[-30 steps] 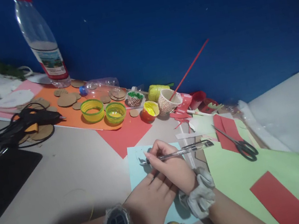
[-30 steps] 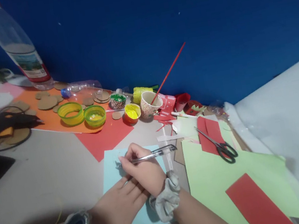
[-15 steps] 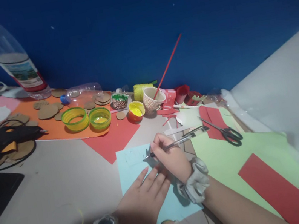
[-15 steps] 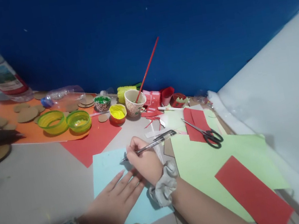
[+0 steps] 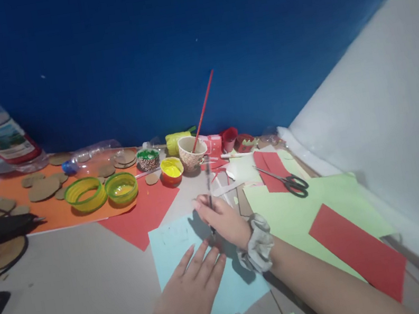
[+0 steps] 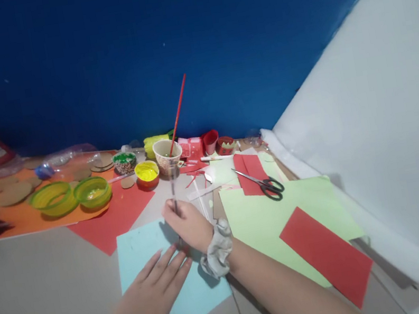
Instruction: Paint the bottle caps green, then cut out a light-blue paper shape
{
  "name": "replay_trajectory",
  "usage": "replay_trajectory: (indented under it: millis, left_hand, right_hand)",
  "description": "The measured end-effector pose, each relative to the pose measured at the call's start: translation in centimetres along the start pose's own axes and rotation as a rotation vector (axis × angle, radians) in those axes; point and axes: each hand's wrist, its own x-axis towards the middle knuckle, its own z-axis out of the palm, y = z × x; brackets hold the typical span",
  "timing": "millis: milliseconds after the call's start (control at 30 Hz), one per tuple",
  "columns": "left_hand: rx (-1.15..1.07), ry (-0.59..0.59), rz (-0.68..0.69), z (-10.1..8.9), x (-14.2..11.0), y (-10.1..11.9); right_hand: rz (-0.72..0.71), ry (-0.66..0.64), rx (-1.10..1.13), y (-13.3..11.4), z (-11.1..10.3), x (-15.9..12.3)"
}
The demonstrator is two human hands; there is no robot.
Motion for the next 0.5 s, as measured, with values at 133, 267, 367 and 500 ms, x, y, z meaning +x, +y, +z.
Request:
replay_trajectory:
  millis: [133,267,367,500]
  left_hand:
    - [-0.027,-0.108,-0.042,-2.0,0.1,0.8]
    - [-0.054,-0.124,-0.071,-2.7,0.3,1.4]
    - [-0.056,-0.073,-0.066,-2.0,0.3,1.2]
    - [-0.051,-0.020,-0.050,-1.2,0.2,0.9]
  right_hand:
    - [-0.024,-0.125,-0.259,-1.8,-4.0,-1.1]
    - [0.198,-0.085,-0.903,-1.6,-8.8,-2.4]
    - [0.410,0.024,-1.080,0.1,-11.6,-3.1]
    - [0.454,0.209,-1.170,3.3,-14.9,-4.0]
